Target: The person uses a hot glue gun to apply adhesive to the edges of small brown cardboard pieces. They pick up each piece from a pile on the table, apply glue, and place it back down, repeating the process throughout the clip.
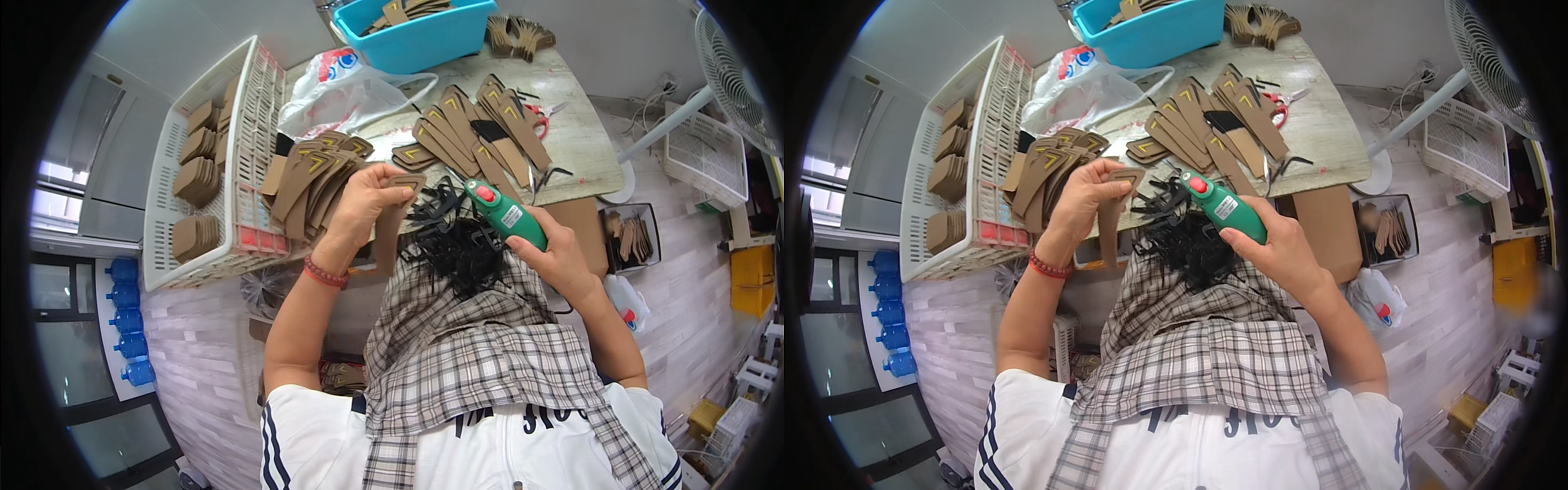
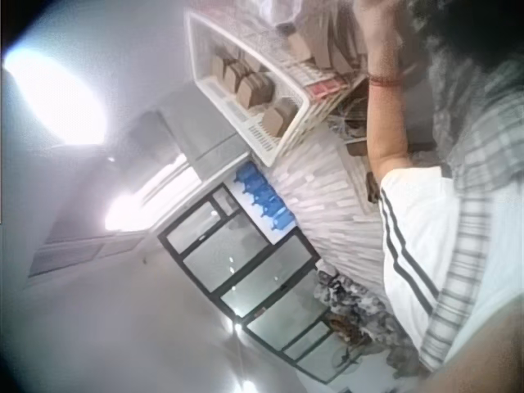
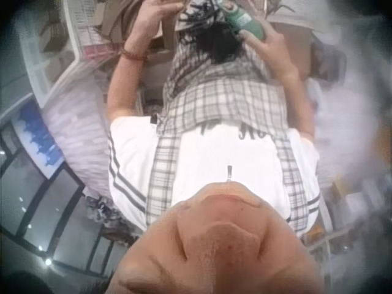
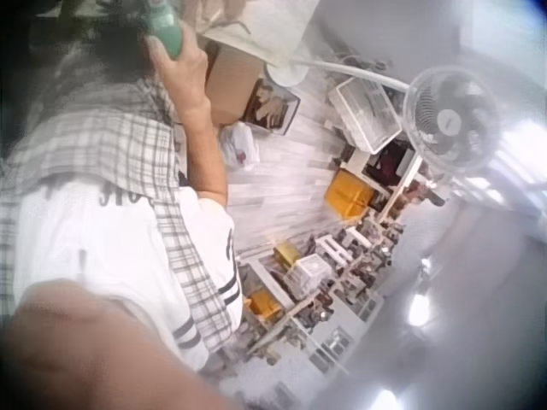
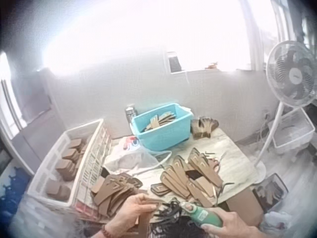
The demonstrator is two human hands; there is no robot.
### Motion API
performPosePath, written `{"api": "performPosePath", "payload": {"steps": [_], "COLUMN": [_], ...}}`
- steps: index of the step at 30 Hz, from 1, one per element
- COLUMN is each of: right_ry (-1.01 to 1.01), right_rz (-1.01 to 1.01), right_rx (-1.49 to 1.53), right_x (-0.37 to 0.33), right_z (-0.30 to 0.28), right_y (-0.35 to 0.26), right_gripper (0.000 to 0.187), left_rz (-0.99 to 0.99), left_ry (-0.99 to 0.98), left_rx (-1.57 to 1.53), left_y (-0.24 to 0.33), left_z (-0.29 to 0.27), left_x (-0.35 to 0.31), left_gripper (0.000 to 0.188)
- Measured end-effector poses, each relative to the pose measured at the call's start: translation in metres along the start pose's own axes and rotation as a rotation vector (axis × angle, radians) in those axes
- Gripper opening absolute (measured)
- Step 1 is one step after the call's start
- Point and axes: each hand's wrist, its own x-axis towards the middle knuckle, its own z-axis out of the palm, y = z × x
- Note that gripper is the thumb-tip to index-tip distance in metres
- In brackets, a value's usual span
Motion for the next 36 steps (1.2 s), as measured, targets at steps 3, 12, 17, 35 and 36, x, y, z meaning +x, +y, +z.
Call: {"api": "performPosePath", "payload": {"steps": [3,12,17,35,36], "right_ry": [-0.060,-0.139,-0.161,-0.199,-0.196], "right_rz": [0.100,0.084,0.073,0.109,0.099], "right_rx": [-0.011,-0.070,-0.037,-0.061,-0.064], "right_x": [-0.010,-0.019,-0.020,-0.020,-0.020], "right_z": [-0.002,0.001,0.002,0.000,0.000], "right_y": [0.002,0.002,-0.003,-0.005,-0.004], "right_gripper": [0.046,0.046,0.047,0.046,0.046], "left_rz": [-0.173,-0.024,-0.031,-0.067,-0.068], "left_ry": [0.006,0.000,-0.048,-0.074,-0.083], "left_rx": [-0.126,-0.012,0.034,0.013,0.016], "left_y": [-0.020,-0.040,-0.035,-0.033,-0.032], "left_z": [0.005,0.009,0.014,0.017,0.017], "left_x": [-0.005,-0.016,-0.018,-0.012,-0.012], "left_gripper": [0.008,0.009,0.009,0.010,0.010]}}
